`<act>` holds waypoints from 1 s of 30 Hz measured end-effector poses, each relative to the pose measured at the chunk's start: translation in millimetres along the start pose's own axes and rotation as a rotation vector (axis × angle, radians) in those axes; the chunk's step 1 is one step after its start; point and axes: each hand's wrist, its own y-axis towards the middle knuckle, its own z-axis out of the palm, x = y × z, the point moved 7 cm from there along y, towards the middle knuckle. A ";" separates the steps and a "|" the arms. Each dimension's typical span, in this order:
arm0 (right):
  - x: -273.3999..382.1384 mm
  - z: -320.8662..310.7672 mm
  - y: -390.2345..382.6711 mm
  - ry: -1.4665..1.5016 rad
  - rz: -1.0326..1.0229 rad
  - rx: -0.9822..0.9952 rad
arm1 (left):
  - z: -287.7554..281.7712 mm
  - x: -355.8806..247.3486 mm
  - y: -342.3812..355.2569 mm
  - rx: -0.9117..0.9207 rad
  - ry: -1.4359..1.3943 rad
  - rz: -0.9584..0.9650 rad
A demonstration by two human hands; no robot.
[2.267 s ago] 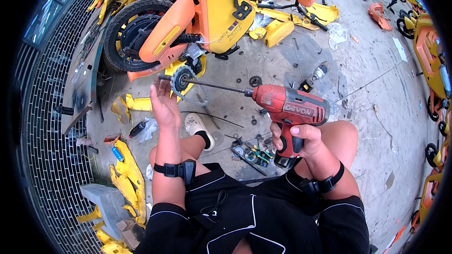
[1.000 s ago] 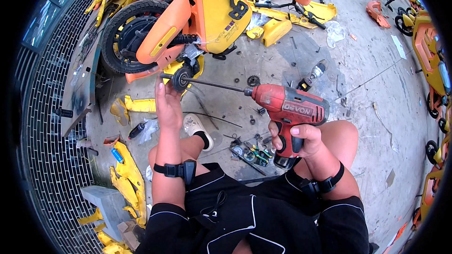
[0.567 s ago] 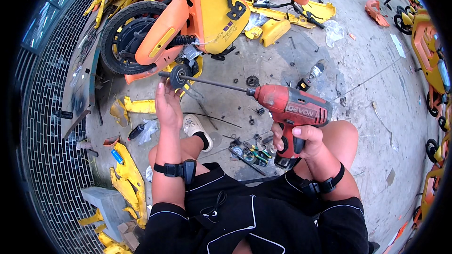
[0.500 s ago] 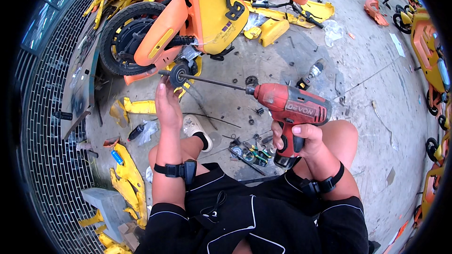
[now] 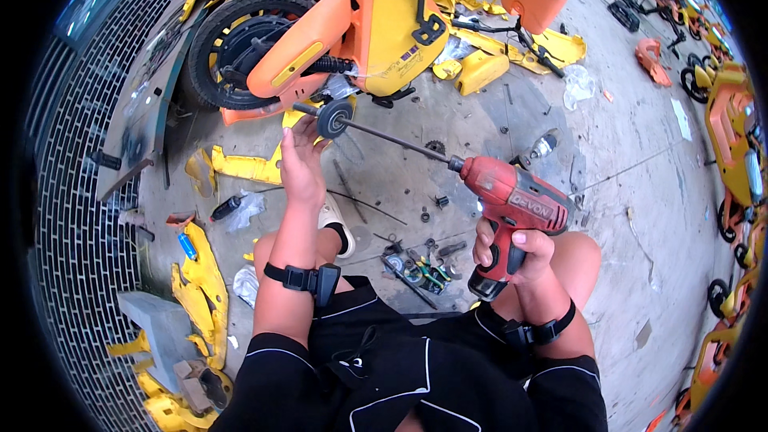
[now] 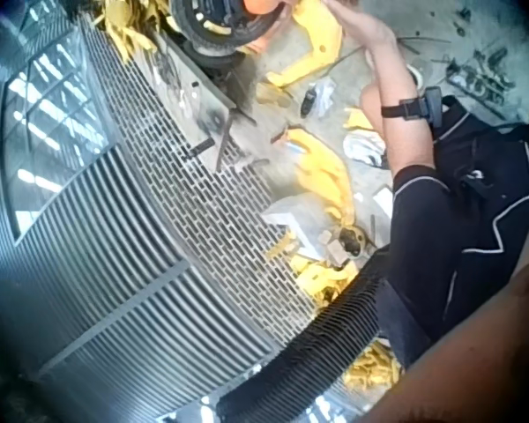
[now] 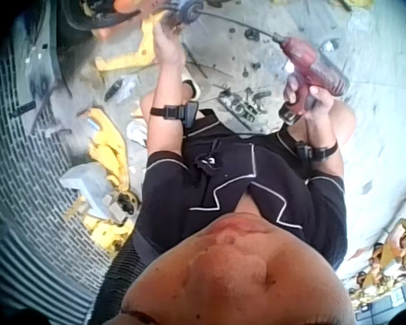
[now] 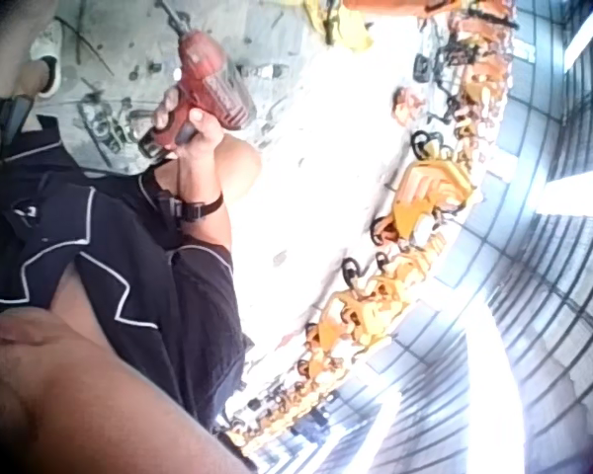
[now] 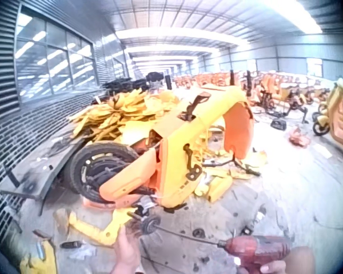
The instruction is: The person uses a power drill to secure parts onto a sprocket, handles a drive chain, and positions the assembly onto the axle area of a scooter frame.
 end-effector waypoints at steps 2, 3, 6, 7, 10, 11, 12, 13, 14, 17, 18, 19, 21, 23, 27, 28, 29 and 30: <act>0.2 1.9 1.4 -0.010 -0.005 -0.003 | -0.6 1.1 -0.4 -0.006 0.001 -0.003; 0.9 2.2 1.1 -0.016 -0.012 -0.008 | 0.9 2.2 -0.5 -0.004 -0.001 -0.006; -0.8 0.0 1.4 0.015 -0.003 0.018 | 7.7 0.7 -2.0 0.050 0.026 0.039; -1.5 -0.3 1.8 0.038 0.004 0.032 | 9.8 0.4 -2.8 0.072 0.049 0.062; -1.7 0.5 2.4 0.049 0.008 0.031 | 11.9 3.8 -0.9 0.104 0.030 0.061; -1.3 0.7 2.7 0.044 0.004 0.027 | 13.0 5.2 -0.8 0.127 0.019 0.057; -1.6 1.0 3.2 0.043 -0.002 0.024 | 12.9 7.1 -1.1 0.143 0.025 0.050; -1.5 0.7 3.5 0.041 -0.008 0.020 | 12.9 9.2 -1.3 0.159 0.032 0.042; -2.0 -0.4 3.8 0.045 -0.006 0.019 | 13.0 11.2 -1.6 0.176 0.038 0.034; -1.9 -5.2 3.5 0.056 -0.009 0.005 | 17.4 11.0 -4.9 0.228 0.348 0.082; -2.3 -4.4 4.2 0.061 -0.006 0.009 | 15.7 13.6 -4.6 0.217 0.400 0.080; -2.7 -3.5 4.8 0.066 -0.003 0.012 | 13.8 19.3 -4.0 0.206 0.452 0.078; -2.3 1.5 5.8 0.007 -0.019 -0.008 | 14.1 26.6 -3.6 0.199 0.534 0.076; -2.9 2.3 6.3 0.011 -0.017 -0.006 | 16.8 31.8 -3.6 0.207 0.594 0.077; -3.5 2.4 7.6 0.063 -0.004 0.026 | 19.0 32.2 -4.6 0.106 0.711 0.049; -3.8 3.8 8.5 0.058 -0.006 0.031 | 17.8 31.4 -4.2 0.096 0.719 0.014; -4.5 4.0 9.0 0.056 0.000 0.031 | 16.2 31.5 -4.0 0.086 0.727 -0.021; -4.7 4.0 8.9 0.053 0.002 0.028 | 16.9 29.8 -4.1 0.084 0.732 -0.003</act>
